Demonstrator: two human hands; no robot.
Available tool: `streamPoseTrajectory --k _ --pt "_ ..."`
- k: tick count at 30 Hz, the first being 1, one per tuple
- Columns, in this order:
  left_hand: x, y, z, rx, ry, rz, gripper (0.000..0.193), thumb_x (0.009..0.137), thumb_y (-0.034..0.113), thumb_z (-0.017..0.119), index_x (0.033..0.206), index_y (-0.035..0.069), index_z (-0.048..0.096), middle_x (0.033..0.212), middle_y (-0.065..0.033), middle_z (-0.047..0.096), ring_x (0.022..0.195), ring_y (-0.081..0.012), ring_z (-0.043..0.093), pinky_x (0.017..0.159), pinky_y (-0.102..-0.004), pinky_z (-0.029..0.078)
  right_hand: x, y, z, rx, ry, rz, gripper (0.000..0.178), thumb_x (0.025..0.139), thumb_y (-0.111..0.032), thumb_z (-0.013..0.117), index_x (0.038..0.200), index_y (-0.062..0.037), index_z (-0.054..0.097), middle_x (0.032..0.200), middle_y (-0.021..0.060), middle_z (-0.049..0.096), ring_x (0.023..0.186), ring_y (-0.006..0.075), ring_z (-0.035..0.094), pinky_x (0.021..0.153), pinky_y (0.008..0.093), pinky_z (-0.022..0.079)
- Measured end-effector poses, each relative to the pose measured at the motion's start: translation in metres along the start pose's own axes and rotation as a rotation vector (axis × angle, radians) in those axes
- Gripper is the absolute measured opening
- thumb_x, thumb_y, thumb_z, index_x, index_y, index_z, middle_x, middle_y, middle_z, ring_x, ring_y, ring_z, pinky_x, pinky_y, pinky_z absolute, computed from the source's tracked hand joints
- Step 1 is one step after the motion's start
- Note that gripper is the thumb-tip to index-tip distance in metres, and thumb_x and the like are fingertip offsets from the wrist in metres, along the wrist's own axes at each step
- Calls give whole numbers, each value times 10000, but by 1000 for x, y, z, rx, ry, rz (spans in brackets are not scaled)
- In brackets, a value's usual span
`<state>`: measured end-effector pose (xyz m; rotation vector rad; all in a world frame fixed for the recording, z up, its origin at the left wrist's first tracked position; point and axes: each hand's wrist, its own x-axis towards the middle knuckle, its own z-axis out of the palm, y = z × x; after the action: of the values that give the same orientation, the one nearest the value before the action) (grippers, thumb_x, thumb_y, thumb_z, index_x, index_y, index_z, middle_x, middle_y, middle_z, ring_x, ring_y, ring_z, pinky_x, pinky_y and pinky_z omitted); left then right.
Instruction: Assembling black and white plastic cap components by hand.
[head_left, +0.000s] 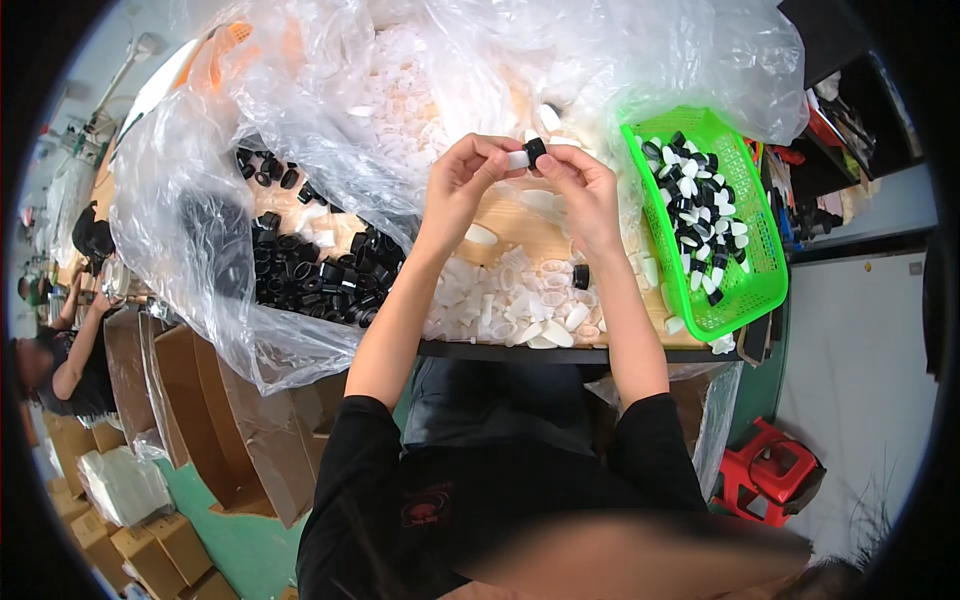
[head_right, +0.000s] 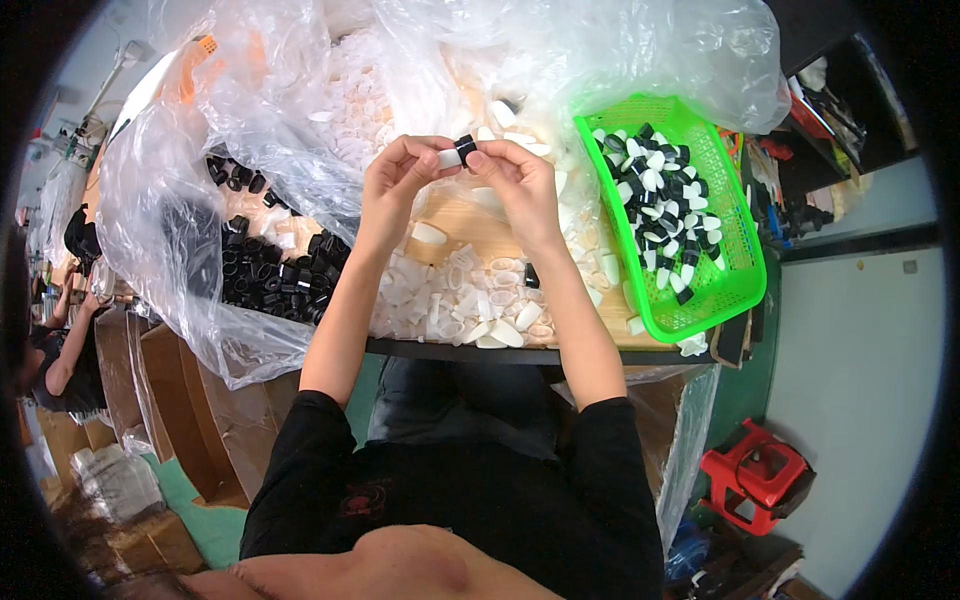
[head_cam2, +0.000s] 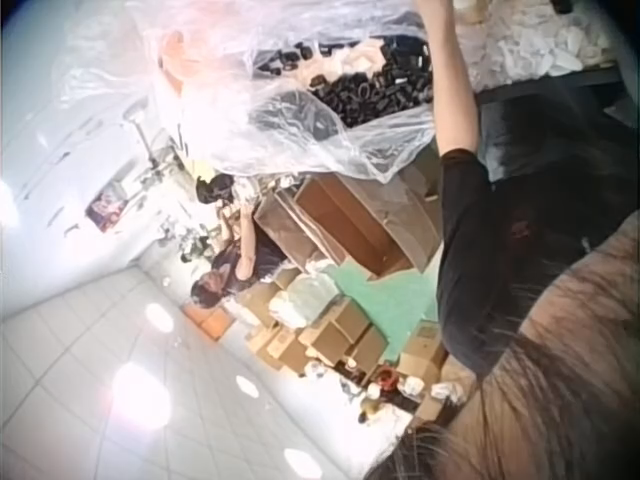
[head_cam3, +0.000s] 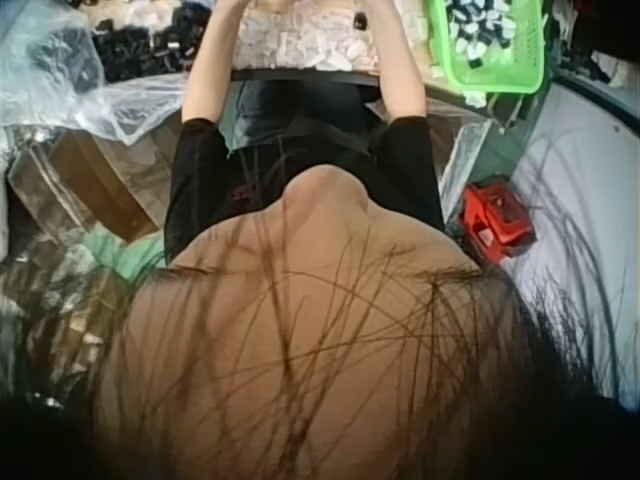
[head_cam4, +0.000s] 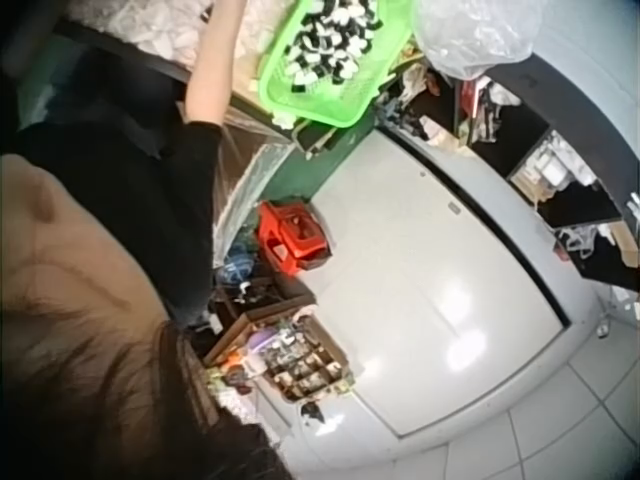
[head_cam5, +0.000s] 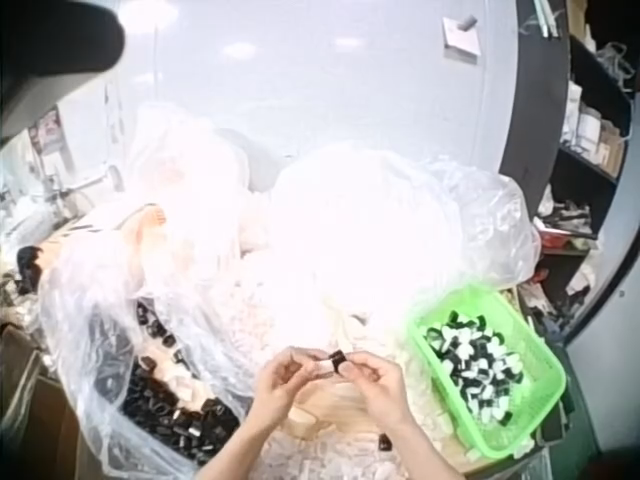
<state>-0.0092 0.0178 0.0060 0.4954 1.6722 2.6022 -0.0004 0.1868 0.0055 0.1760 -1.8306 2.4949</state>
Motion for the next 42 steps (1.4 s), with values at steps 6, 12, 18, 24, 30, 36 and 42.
streamPoseTrajectory --k 6,12,18,24,30,36,42 --pt "-1 4 -2 114 0 -100 142 972 101 573 920 -29 597 1061 -128 645 933 -160 638 868 -319 534 0 1 -2 48 -57 19 171 888 -56 675 1039 24 671 972 74 695 863 128 657 835 257 504" --pt "-3 -7 4 141 -8 72 107 954 39 582 902 -54 588 1109 -141 627 951 -159 632 873 -302 538 1 6 0 65 -33 7 189 889 -71 681 1043 37 668 970 80 700 884 130 657 847 259 502" --pt "-5 -7 9 172 23 101 100 949 35 588 913 -58 599 1099 -140 626 960 -159 628 871 -284 538 0 5 3 114 23 -5 218 877 -91 706 1046 43 671 955 75 703 875 106 645 831 242 498" --pt "-2 0 -6 423 -10 -128 154 948 126 627 965 -27 624 921 -67 649 843 -96 600 774 -247 502 1 -3 -2 -45 -19 7 162 900 -75 671 1028 22 687 988 59 686 880 117 640 819 241 497" --pt "1 2 -2 413 -75 -73 166 899 93 682 1006 -27 641 848 -34 666 793 -69 623 725 -223 509 2 0 -4 -257 -110 -149 140 909 -102 668 1003 -2 693 949 11 641 844 87 602 779 222 485" --pt "4 1 -11 297 18 16 238 861 4 695 1088 -32 635 917 -51 682 844 -92 643 775 -230 518 0 -14 -3 -423 -278 -40 90 873 -89 662 928 -18 673 943 32 597 797 96 592 711 263 484" --pt "3 6 -11 432 66 247 294 786 0 756 1070 -1 679 1017 -78 705 933 -142 666 840 -268 523 -9 7 -16 -1078 -779 40 169 748 -74 694 901 -16 652 909 124 588 771 267 629 713 361 497"
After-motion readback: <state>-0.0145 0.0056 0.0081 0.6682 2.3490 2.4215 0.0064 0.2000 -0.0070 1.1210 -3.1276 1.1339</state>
